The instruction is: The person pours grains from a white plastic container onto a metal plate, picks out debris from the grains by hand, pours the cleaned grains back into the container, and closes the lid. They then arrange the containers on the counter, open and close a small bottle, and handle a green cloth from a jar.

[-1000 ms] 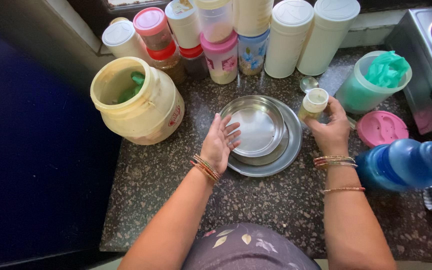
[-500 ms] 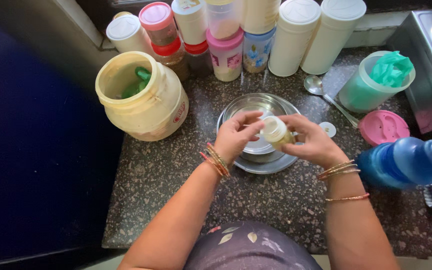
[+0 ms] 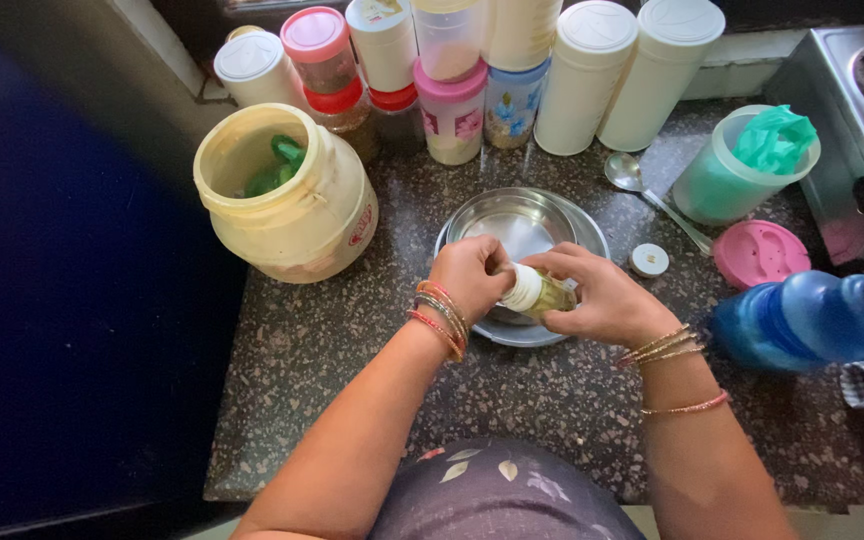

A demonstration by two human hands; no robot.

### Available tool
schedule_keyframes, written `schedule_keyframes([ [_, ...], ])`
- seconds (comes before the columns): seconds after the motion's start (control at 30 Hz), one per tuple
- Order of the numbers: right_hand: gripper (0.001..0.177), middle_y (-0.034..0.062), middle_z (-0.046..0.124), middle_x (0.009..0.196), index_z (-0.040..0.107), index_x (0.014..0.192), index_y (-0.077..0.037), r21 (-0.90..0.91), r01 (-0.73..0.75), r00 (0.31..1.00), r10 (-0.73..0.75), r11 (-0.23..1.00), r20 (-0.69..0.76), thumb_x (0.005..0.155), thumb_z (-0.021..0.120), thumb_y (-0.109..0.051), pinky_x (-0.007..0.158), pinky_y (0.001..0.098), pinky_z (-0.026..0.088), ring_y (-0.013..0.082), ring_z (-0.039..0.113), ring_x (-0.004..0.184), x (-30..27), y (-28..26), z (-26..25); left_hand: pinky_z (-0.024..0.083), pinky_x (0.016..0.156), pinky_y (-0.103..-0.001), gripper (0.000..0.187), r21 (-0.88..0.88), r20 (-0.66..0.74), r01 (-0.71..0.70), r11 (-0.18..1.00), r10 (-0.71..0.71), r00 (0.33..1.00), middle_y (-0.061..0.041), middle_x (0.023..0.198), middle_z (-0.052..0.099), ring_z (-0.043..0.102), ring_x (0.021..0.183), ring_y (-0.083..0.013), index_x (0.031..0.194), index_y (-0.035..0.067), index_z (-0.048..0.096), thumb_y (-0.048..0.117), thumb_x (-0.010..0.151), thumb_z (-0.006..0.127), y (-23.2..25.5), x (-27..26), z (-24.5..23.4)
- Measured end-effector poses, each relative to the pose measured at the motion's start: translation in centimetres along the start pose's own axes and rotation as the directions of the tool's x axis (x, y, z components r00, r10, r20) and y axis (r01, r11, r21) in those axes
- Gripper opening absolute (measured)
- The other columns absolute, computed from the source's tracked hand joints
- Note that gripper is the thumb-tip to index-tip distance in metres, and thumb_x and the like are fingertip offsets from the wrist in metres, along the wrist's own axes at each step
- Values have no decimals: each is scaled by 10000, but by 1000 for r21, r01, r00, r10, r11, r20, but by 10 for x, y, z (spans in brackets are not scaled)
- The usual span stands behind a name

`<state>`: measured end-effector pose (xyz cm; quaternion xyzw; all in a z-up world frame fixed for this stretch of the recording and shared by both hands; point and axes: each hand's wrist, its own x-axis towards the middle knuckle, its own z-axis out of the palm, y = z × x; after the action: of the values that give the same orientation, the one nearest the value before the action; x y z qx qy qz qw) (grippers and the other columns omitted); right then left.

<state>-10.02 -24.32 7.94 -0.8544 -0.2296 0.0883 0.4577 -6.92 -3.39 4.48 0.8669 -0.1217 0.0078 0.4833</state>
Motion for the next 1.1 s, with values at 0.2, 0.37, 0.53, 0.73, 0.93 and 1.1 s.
schedule_keyframes([
  [0.2,609,92,629,1108,688,1247,-90,-58,4,999,-7,998,-42,640,750,-97,930,340,530,248,667,1037,-2,-7,1,558,677,-339,117,-19,-38,-55,998,55,998,-123,766,698,693,690,-212,817,23,675,117,777,731,-11,0,11],
  [0.37,609,104,633,1102,687,1242,-87,-97,23,993,-34,995,-109,639,770,-107,908,353,537,266,682,1015,-1,-9,2,558,686,-310,136,-211,-5,65,975,-68,998,-76,801,702,669,723,-160,873,20,658,111,791,717,-35,8,28],
  [0.53,606,120,638,1117,681,1248,-95,-139,37,989,-56,990,-138,650,778,-107,884,371,549,291,685,1011,1,-9,4,547,710,-264,250,-509,105,146,849,-107,989,-42,920,681,634,799,-106,999,6,654,86,787,759,-56,16,41],
  [0.73,627,133,633,1139,674,1252,-108,-217,42,983,-80,975,-167,633,773,-90,880,392,553,322,681,1019,4,-11,3,519,581,-277,305,-559,293,416,717,-299,908,-63,924,672,639,755,-145,1070,8,632,85,780,685,-53,22,39],
  [0.93,602,128,630,1151,664,1259,-100,-191,33,975,-74,981,-210,665,756,-88,922,382,538,303,668,1066,0,-7,-3,625,748,-301,431,-659,443,521,543,-280,852,-74,1000,710,703,844,-174,1183,-6,643,96,767,597,-42,24,10],
  [1.1,578,124,630,1192,672,1258,-96,-174,118,947,-164,978,-278,686,755,-86,983,380,518,281,650,1125,-3,-6,-13,609,811,-315,346,-754,381,438,489,-217,899,-67,1029,718,698,913,-159,1190,-3,662,166,893,723,-29,18,-11],
])
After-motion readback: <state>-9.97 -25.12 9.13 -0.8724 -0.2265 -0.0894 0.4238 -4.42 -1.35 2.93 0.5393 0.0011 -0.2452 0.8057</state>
